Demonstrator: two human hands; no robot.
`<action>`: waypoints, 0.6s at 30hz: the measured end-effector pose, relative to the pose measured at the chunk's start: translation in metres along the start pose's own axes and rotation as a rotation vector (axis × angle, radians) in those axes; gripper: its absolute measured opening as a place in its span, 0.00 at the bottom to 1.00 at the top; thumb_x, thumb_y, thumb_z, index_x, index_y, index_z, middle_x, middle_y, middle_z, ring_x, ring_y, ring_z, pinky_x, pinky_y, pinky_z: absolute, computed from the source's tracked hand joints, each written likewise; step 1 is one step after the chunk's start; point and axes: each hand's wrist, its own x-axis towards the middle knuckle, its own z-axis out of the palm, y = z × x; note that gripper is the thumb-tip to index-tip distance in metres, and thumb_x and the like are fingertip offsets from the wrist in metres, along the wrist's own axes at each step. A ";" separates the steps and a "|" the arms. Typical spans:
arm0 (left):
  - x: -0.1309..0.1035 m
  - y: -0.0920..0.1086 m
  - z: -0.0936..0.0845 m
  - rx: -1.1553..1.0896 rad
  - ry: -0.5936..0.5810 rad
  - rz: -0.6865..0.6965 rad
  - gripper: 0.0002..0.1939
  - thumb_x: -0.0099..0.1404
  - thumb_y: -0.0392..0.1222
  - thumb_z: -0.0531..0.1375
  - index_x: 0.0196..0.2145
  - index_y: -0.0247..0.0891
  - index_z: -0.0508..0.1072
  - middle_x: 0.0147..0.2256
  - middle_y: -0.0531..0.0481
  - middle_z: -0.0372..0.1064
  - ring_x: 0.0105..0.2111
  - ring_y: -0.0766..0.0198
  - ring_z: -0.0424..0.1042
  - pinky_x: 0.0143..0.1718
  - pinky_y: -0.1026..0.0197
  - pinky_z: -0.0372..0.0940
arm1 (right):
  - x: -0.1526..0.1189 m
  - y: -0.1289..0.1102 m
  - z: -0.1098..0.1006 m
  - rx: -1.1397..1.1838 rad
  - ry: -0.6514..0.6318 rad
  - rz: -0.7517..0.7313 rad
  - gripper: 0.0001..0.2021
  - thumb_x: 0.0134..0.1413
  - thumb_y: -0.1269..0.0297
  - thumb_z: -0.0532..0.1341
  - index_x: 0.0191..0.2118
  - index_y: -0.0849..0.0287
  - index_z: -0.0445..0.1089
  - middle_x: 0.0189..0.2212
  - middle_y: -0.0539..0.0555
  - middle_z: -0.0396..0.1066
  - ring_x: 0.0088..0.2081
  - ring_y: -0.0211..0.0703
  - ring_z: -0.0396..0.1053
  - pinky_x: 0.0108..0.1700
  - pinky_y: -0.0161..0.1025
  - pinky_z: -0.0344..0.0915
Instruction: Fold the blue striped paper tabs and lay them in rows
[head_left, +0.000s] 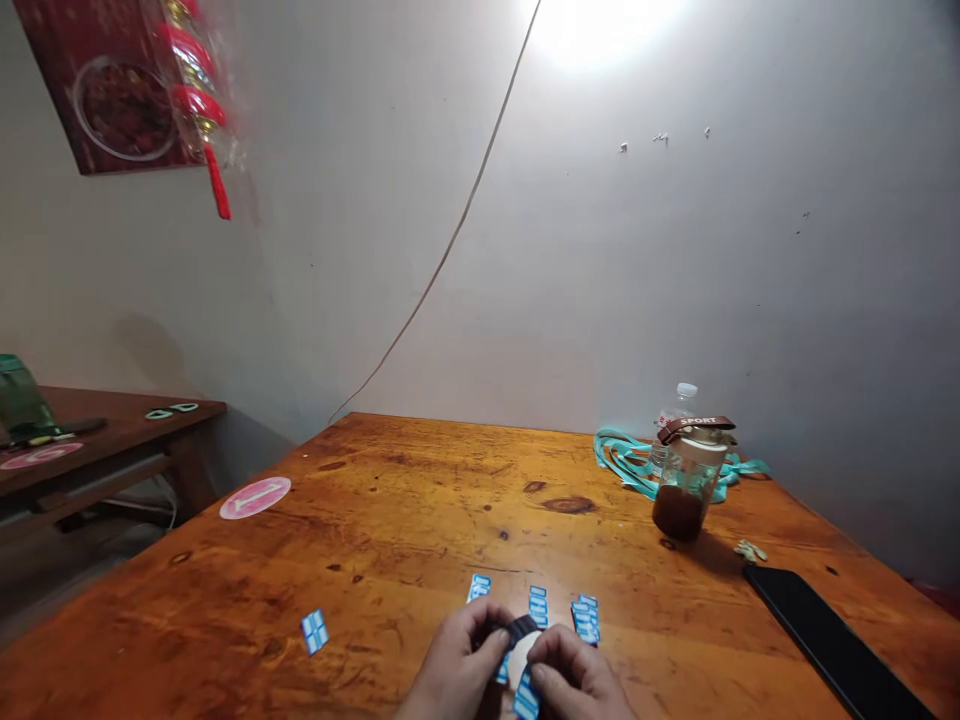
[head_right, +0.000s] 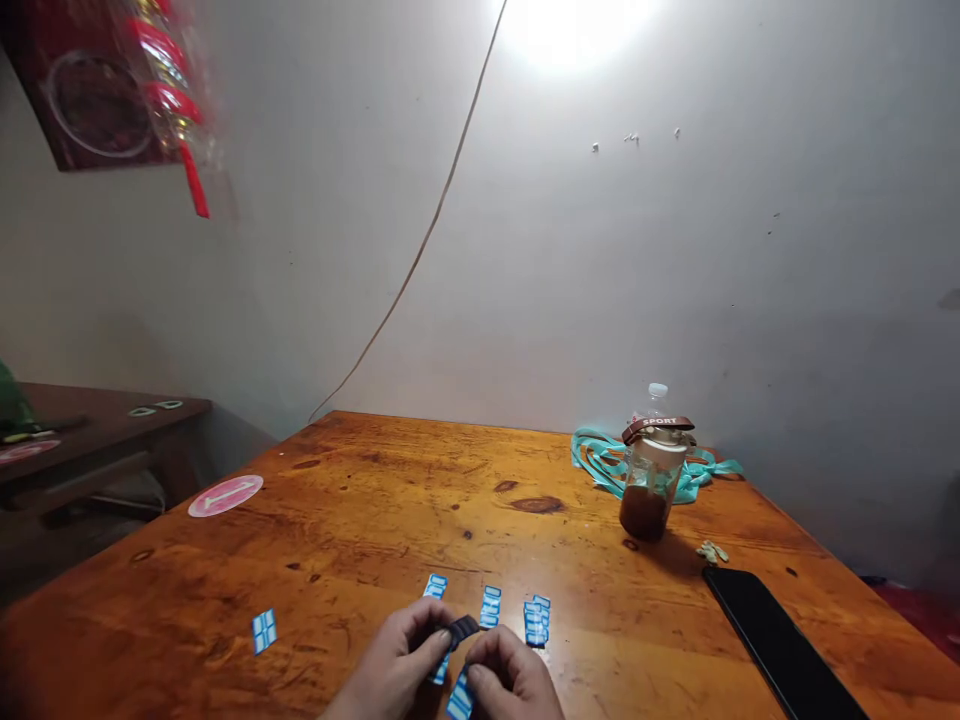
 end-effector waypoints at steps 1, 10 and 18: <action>0.001 0.001 0.003 -0.075 0.001 -0.011 0.08 0.56 0.40 0.54 0.28 0.33 0.69 0.27 0.50 0.68 0.30 0.63 0.65 0.32 0.65 0.60 | -0.001 -0.004 0.000 0.007 0.000 0.011 0.11 0.37 0.59 0.62 0.24 0.61 0.62 0.16 0.44 0.60 0.18 0.29 0.55 0.21 0.28 0.51; -0.011 -0.008 0.004 -0.043 0.057 0.117 0.08 0.55 0.41 0.56 0.24 0.33 0.68 0.21 0.53 0.63 0.23 0.68 0.60 0.24 0.67 0.54 | 0.006 -0.025 0.006 0.216 0.227 0.187 0.10 0.37 0.66 0.64 0.27 0.61 0.62 0.16 0.44 0.60 0.15 0.27 0.57 0.18 0.25 0.53; -0.009 -0.017 0.004 -0.179 0.074 0.051 0.08 0.53 0.42 0.57 0.24 0.35 0.63 0.22 0.52 0.64 0.22 0.68 0.63 0.22 0.67 0.56 | -0.001 -0.015 0.004 0.262 0.261 0.018 0.13 0.38 0.62 0.65 0.29 0.59 0.61 0.19 0.43 0.58 0.16 0.27 0.57 0.19 0.26 0.56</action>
